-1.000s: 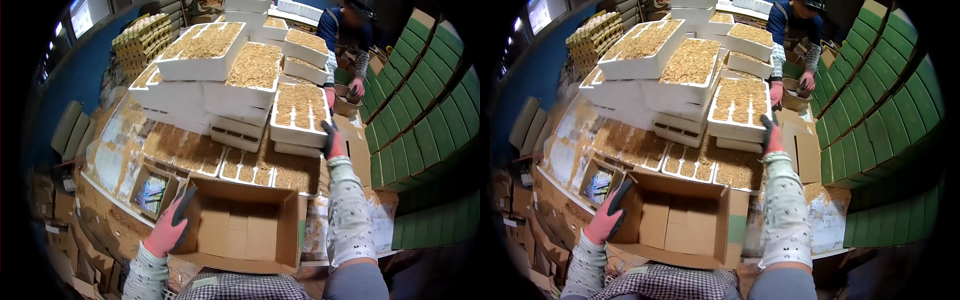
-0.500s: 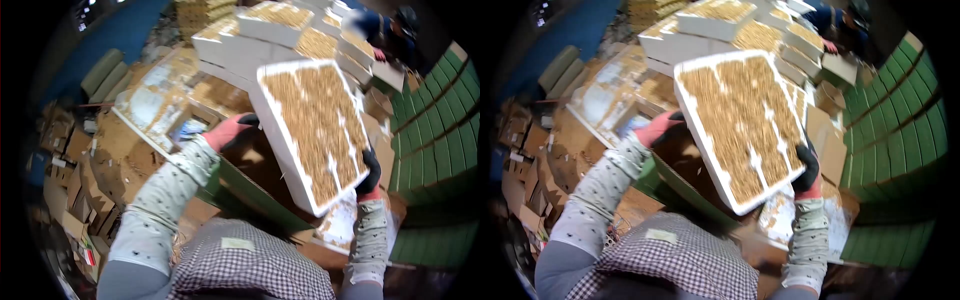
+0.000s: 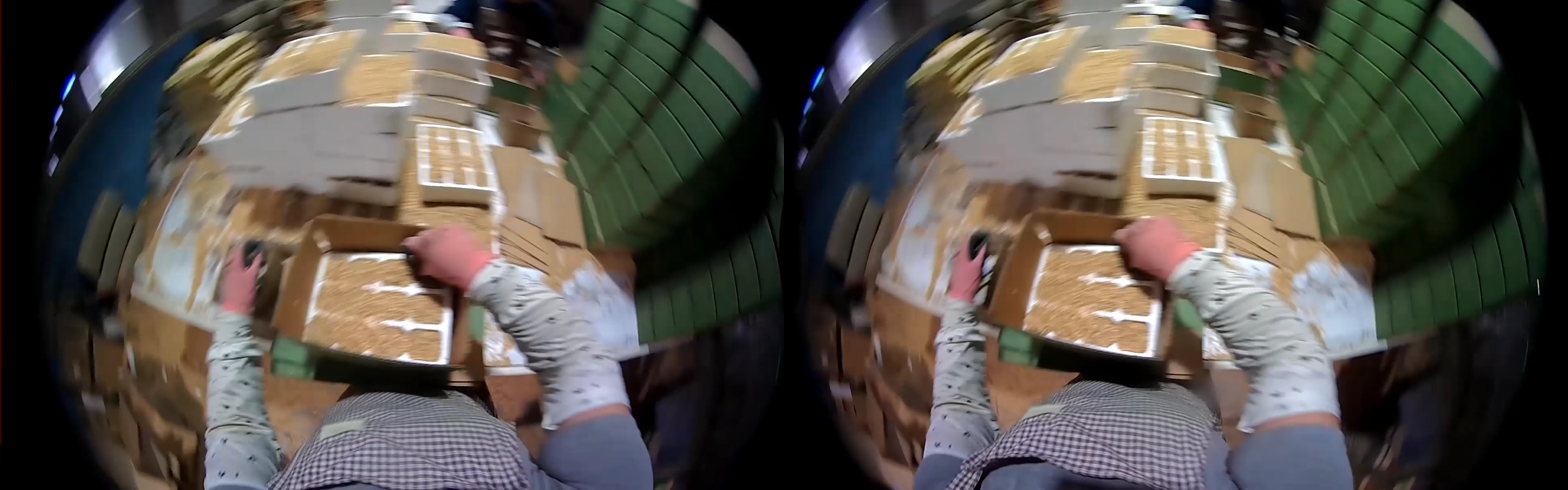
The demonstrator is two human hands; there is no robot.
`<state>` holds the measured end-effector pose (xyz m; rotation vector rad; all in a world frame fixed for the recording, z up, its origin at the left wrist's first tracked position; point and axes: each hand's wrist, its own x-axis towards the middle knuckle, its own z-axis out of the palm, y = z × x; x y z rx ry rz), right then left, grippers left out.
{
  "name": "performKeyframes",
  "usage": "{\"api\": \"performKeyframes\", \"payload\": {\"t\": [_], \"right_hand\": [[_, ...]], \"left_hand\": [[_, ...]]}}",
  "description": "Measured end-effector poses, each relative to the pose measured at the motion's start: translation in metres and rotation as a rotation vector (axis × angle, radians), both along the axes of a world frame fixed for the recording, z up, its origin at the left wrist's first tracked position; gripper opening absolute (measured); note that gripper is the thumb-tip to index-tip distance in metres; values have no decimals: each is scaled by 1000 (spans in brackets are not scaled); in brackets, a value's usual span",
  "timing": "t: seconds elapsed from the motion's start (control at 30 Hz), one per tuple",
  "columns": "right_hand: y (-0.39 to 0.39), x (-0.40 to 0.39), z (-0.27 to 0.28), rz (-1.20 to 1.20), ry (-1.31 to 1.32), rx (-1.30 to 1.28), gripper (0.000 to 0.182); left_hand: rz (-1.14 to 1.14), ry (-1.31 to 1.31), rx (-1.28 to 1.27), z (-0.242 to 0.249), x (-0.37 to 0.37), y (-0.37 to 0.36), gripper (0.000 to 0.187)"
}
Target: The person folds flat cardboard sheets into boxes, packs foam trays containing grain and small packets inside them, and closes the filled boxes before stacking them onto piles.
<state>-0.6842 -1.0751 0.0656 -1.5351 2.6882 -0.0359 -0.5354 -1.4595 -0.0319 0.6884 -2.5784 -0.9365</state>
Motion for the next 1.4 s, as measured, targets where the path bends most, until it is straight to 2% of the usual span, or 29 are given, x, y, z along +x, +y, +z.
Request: {"api": "performKeyframes", "payload": {"t": [0.03, 0.07, 0.1, 0.13, 0.2, 0.3, 0.37, 0.4, 0.43, 0.5, 0.53, 0.57, 0.63, 0.67, 0.7, 0.73, 0.8, 0.83, 0.9, 0.93, 0.97, 1.0, 1.07, 1.13, 1.23, 1.27, 1.3, 1.37, 1.4], "right_hand": [[2, 6, 5, -41, -60, -105, 31], [7, 8, 12, -65, -115, -215, 27], [18, 8, 12, -81, -119, -493, 30], [27, 7, 12, -80, -111, -777, 33], [57, -16, -4, -155, 12, -926, 38], [110, -86, -47, -433, 0, -954, 42], [163, -146, -102, -885, 7, -648, 59], [193, -175, -143, -948, 443, -499, 66], [231, -191, -174, -1010, 505, -370, 70], [225, -163, -126, -1353, 368, -178, 72], [250, -184, -173, -1393, 320, -147, 69], [268, -204, -224, -1413, 246, -87, 67], [258, -215, -211, -1286, 213, 55, 58], [251, -219, -197, -1223, 199, 119, 54], [233, -210, -159, -1156, 263, 81, 46], [207, -191, -105, -1080, 328, 45, 38], [145, -120, 0, -647, 718, -427, 28], [117, -83, 41, -451, 578, -465, 27], [70, -19, 58, 20, 304, -408, 21], [50, 11, 52, 283, 102, -298, 16], [36, 45, 49, 408, -20, -81, 14], [29, 65, 33, 449, 151, 42, 17], [22, 73, 20, 441, -175, 179, 21], [9, 80, 18, 518, -469, 460, 25], [27, 83, 9, 531, -466, 506, 29], [38, 79, 18, 540, -438, 323, 31], [30, 77, 47, 406, -450, 368, 34], [18, 78, 80, 147, -268, -41, 49], [8, 82, 72, 61, 29, -194, 63]], "left_hand": [[-197, -142, -908, -57, 5, -57, 53], [-125, -400, -869, -88, 1, -88, 66], [-81, -771, -751, -67, -9, -67, 73], [-145, -695, -761, -88, -4, -81, 65], [-185, -643, -840, -122, 5, -111, 54], [-161, -654, -766, -94, -3, -96, 47], [-191, -580, -834, -90, 9, -95, 45], [-121, -572, -755, -76, 12, -89, 46], [-54, -566, -675, -52, 13, -73, 46], [176, -368, -464, 7, 3, -31, 44], [293, -239, -375, 45, -8, -12, 39], [219, 260, 232, 45, 15, -37, 30], [-401, 155, -228, 138, -16, 114, 43], [-671, -105, -414, 153, -30, 144, 53], [-907, -300, -364, 146, -38, 154, 63], [-982, -242, -427, 140, -35, 144, 67], [-499, 67, 91, 137, -18, 124, 56], [-295, 323, 319, 150, -26, 142, 48], [-273, 573, -64, 185, -30, 162, 53], [-510, 615, -222, 179, -22, 153, 62], [-710, 233, -588, 203, -27, 161, 68], [-860, -10, -461, 194, -32, 176, 65], [-987, -395, -413, 118, -19, 178, 55], [-1049, -407, -362, 116, 3, 183, 50], [-1227, -560, -77, 153, 25, 160, 41], [-1185, -356, 94, 176, 31, 146, 42], [-967, -130, 433, 189, 42, 130, 42], [-686, 252, 450, 199, 56, 109, 44], [-668, 196, 469, 201, 51, 103, 45]]}}
